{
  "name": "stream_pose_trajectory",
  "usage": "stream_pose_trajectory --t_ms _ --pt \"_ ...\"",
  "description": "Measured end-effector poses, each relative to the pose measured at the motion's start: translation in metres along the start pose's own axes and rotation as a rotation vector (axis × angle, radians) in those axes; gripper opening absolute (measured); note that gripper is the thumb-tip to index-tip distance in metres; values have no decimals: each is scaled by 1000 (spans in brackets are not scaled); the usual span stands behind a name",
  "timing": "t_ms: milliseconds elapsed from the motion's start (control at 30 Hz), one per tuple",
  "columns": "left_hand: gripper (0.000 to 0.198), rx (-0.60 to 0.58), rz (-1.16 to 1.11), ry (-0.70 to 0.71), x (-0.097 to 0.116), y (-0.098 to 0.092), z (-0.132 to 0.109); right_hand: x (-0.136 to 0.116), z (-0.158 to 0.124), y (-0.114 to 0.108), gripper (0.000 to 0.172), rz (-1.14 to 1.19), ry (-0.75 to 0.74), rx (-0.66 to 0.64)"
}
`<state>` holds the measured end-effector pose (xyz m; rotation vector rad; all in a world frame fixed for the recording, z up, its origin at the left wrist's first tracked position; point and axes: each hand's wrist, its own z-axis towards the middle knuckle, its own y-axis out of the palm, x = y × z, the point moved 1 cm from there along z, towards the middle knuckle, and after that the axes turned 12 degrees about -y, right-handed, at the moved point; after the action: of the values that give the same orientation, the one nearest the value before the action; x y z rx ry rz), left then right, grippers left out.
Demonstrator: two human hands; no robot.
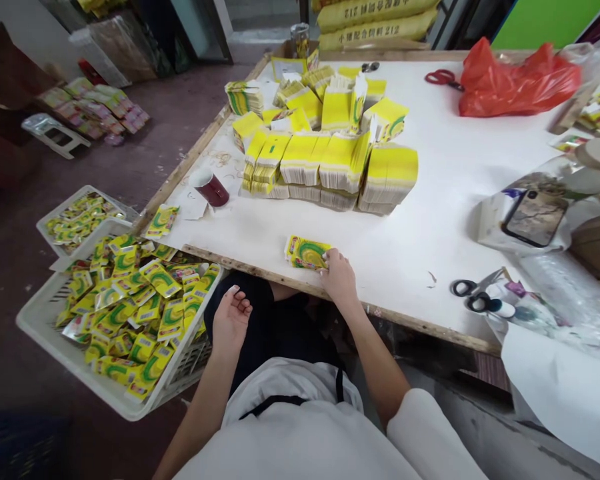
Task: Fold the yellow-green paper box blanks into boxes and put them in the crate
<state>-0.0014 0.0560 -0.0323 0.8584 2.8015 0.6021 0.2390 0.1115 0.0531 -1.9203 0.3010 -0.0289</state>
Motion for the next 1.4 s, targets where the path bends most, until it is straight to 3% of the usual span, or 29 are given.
stream_pose_trajectory --t_ms 133,267,400,500,633,733,900,1000,1133,1233,1300,1367,1400 --pt "48 -183 109 127 -18 19 -6 -28 -19 0 20 172 -78 -14" --pt "55 -351 73 221 -19 42 -15 -73 -42 14 24 565 -338 -219" --pt "49 -371 44 228 0 57 -21 -100 -58 24 31 852 -348 -235" --pt "48 -323 -22 250 10 60 -22 -110 -63 27 34 934 -371 -239" --pt "60 -225 -19 261 6 58 -21 -109 -59 32 40 927 -312 -314" --pt "69 -236 86 270 -1 52 -19 -97 -48 28 33 870 -296 -208" --pt "37 -177 260 331 -6 34 -14 -72 -33 9 14 764 -311 -57" --pt "39 -211 310 325 10 27 -14 -61 -27 -4 17 594 -416 -7" --pt "69 -304 372 337 46 27 -20 -57 -23 -16 23 317 -581 -1" --pt "90 -346 677 257 53 31 -24 -69 -29 -13 28 220 -776 -89" --pt "90 -391 912 191 43 34 -24 -78 -37 -5 26 240 -836 -84" --pt "79 -382 1013 197 31 35 -23 -82 -42 4 24 295 -710 56" --pt "73 -355 1020 227 26 35 -23 -81 -43 9 34 336 -594 151"
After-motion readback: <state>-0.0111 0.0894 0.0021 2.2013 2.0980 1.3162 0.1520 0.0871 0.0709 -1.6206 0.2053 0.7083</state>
